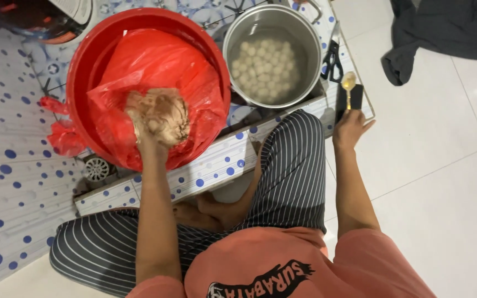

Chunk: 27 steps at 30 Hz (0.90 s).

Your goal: Kneading dough in a large red basin and using a spoon to scoop out meatballs into a pot of boiling water.

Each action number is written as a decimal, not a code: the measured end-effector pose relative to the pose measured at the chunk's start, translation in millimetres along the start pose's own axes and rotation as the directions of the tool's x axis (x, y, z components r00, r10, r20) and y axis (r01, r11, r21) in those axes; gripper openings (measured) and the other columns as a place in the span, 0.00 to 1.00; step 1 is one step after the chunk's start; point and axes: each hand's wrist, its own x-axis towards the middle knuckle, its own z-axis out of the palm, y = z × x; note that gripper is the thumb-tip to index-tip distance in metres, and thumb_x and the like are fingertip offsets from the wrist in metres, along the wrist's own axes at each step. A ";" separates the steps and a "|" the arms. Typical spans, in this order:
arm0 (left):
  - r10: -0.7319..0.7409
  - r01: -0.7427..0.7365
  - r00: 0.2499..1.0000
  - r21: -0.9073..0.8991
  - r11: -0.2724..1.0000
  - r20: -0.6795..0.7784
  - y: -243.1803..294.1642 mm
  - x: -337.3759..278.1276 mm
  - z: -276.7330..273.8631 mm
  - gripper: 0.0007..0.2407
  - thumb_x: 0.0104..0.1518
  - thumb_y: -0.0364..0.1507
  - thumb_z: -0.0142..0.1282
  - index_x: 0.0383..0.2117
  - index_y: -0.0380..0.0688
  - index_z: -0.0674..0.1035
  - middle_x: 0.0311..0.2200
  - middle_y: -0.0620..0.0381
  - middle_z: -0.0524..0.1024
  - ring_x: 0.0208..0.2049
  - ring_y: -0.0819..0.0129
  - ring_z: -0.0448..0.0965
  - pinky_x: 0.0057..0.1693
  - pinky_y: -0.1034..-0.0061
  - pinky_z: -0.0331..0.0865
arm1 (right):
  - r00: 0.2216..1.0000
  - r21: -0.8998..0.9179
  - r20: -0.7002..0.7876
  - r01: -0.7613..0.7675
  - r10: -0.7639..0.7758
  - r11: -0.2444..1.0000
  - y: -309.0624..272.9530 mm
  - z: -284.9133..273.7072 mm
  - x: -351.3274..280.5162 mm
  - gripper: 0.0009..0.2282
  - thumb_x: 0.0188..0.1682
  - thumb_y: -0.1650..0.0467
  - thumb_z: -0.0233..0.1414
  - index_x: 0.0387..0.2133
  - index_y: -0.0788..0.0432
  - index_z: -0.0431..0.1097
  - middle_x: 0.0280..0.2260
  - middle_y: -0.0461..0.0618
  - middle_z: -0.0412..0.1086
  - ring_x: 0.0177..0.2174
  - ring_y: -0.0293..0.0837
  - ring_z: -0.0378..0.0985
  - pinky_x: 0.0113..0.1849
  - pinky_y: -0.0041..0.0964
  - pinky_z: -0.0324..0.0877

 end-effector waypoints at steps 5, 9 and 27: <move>0.138 -0.206 0.944 0.208 0.956 0.300 -47.8 81.8 -36.3 0.10 0.56 0.33 0.70 0.29 0.44 0.78 0.16 0.53 0.74 0.15 0.67 0.77 0.21 0.75 0.72 | 0.997 -0.020 0.033 -0.070 0.071 0.997 -8.0 4.0 1.0 0.10 0.66 0.66 0.45 0.40 0.60 0.67 0.41 0.67 0.76 0.53 0.62 0.74 0.60 0.72 0.36; 0.209 -0.340 0.889 0.282 0.897 0.406 -32.6 47.5 -35.4 0.08 0.54 0.23 0.69 0.36 0.38 0.81 0.33 0.51 0.84 0.37 0.72 0.85 0.47 0.74 0.81 | 0.994 -0.017 0.057 -0.093 0.094 0.995 0.2 15.5 -4.8 0.11 0.67 0.64 0.45 0.40 0.58 0.67 0.42 0.66 0.76 0.52 0.61 0.75 0.61 0.71 0.34; 0.410 -0.553 0.810 0.314 0.771 0.420 -30.1 69.1 -34.4 0.20 0.58 0.49 0.59 0.45 0.48 0.79 0.28 0.49 0.79 0.29 0.58 0.84 0.34 0.70 0.79 | 0.944 0.704 -0.102 0.292 -0.314 0.648 -324.3 -132.7 -5.2 0.12 0.62 0.68 0.42 0.28 0.59 0.65 0.25 0.57 0.67 0.34 0.60 0.76 0.62 0.64 0.50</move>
